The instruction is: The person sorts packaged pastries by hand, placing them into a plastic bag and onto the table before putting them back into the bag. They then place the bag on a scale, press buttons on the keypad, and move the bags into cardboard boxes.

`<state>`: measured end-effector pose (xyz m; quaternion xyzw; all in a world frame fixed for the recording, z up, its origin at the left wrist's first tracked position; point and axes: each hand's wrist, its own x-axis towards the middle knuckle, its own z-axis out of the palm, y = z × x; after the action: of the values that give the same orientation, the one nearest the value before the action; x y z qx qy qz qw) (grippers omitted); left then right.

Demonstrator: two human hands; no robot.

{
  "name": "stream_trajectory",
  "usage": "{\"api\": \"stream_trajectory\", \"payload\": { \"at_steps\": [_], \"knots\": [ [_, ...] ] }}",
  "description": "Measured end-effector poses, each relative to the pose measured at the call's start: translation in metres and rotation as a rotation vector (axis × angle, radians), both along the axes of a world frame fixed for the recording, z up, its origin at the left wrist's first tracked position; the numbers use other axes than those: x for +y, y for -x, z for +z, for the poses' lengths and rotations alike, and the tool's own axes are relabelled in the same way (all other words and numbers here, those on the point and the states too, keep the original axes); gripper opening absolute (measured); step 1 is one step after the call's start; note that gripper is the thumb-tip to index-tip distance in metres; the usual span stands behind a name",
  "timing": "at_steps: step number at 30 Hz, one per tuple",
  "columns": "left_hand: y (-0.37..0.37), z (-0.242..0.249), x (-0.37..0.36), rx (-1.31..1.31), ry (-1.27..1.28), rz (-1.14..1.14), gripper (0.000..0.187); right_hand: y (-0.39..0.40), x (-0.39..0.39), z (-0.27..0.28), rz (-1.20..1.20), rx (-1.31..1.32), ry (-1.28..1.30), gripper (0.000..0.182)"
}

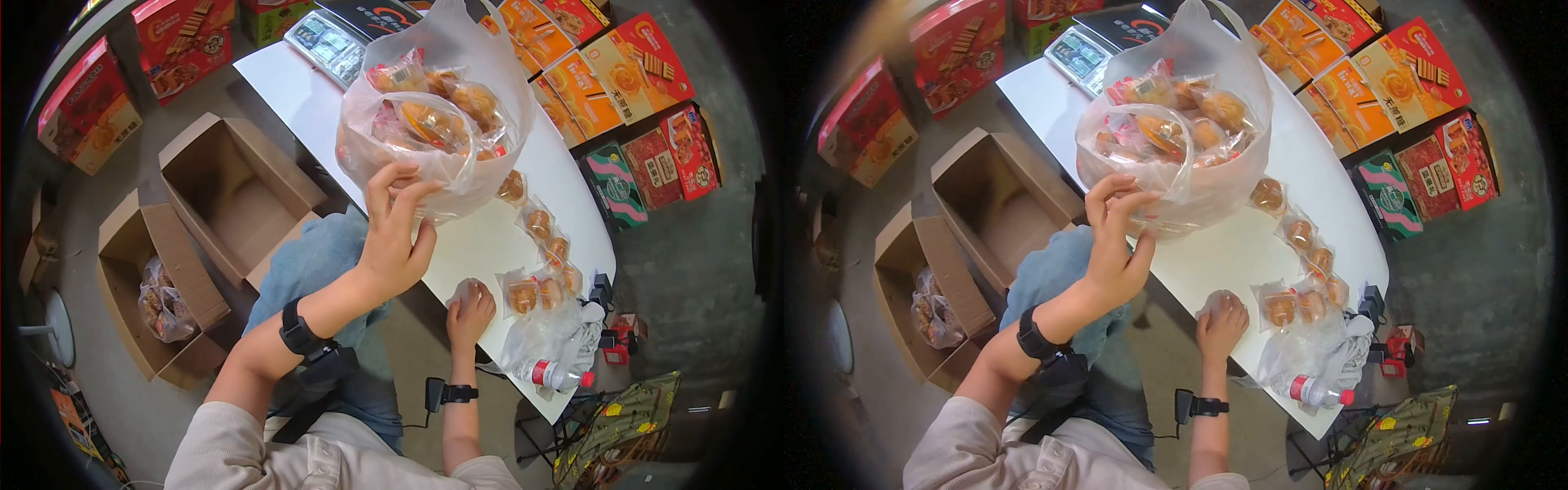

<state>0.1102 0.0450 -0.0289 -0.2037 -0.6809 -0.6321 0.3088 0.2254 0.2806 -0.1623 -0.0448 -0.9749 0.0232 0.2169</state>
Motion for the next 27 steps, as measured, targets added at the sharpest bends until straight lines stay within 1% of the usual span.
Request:
{"api": "stream_trajectory", "payload": {
  "at_steps": [2, 6, 8, 11, 12, 13, 14, 15, 17, 18, 20, 21, 23, 24, 26, 27],
  "knots": [
    [0.002, -0.001, -0.001, 0.002, -0.028, -0.029, 0.045, 0.000, 0.001, -0.002, 0.024, 0.008, 0.071, 0.046],
    [0.001, 0.000, -0.007, 0.024, 0.002, -0.025, 0.040, 0.000, 0.000, -0.002, 0.004, 0.024, 0.034, 0.046],
    [0.002, 0.001, -0.008, 0.023, 0.008, -0.021, 0.039, 0.001, -0.002, 0.001, 0.027, 0.057, 0.083, 0.042],
    [0.005, -0.002, -0.009, -0.004, -0.055, -0.074, 0.035, 0.002, -0.001, 0.002, 0.074, 0.087, 0.143, 0.042],
    [0.004, -0.001, -0.010, -0.037, -0.120, -0.132, 0.033, 0.002, -0.001, 0.003, 0.068, 0.087, 0.142, 0.042],
    [0.004, 0.000, -0.010, -0.071, -0.186, -0.192, 0.031, 0.001, 0.001, 0.005, 0.050, 0.103, 0.207, 0.042],
    [0.005, -0.002, -0.010, -0.070, -0.188, -0.202, 0.031, 0.000, 0.003, 0.007, 0.031, 0.123, 0.271, 0.042],
    [0.007, -0.004, -0.010, -0.066, -0.218, -0.213, 0.029, 0.000, 0.007, 0.005, 0.022, 0.126, 0.266, 0.042],
    [0.008, -0.006, -0.010, -0.060, -0.254, -0.228, 0.027, 0.001, 0.019, -0.001, -0.121, 0.262, 0.370, 0.045],
    [0.009, -0.006, -0.010, -0.058, -0.256, -0.232, 0.026, 0.001, 0.024, 0.003, -0.123, 0.265, 0.365, 0.045],
    [0.010, -0.007, -0.011, -0.059, -0.260, -0.235, 0.025, -0.001, 0.036, 0.011, -0.346, 0.311, 0.059, 0.055],
    [0.011, -0.007, -0.011, -0.049, -0.260, -0.231, 0.024, 0.000, 0.039, 0.017, -0.348, 0.310, 0.058, 0.055],
    [0.011, -0.008, -0.011, -0.040, -0.259, -0.230, 0.023, 0.005, 0.044, 0.030, -0.614, 0.221, -0.113, 0.067],
    [0.011, -0.008, -0.011, -0.044, -0.263, -0.230, 0.023, 0.008, 0.047, 0.035, -0.618, 0.221, -0.113, 0.067],
    [0.011, -0.008, -0.010, -0.049, -0.267, -0.237, 0.023, 0.013, 0.055, 0.043, -0.706, 0.130, -0.017, 0.075],
    [0.011, -0.009, -0.010, -0.046, -0.294, -0.253, 0.023, 0.014, 0.059, 0.045, -0.714, 0.131, -0.018, 0.075]
  ]
}}
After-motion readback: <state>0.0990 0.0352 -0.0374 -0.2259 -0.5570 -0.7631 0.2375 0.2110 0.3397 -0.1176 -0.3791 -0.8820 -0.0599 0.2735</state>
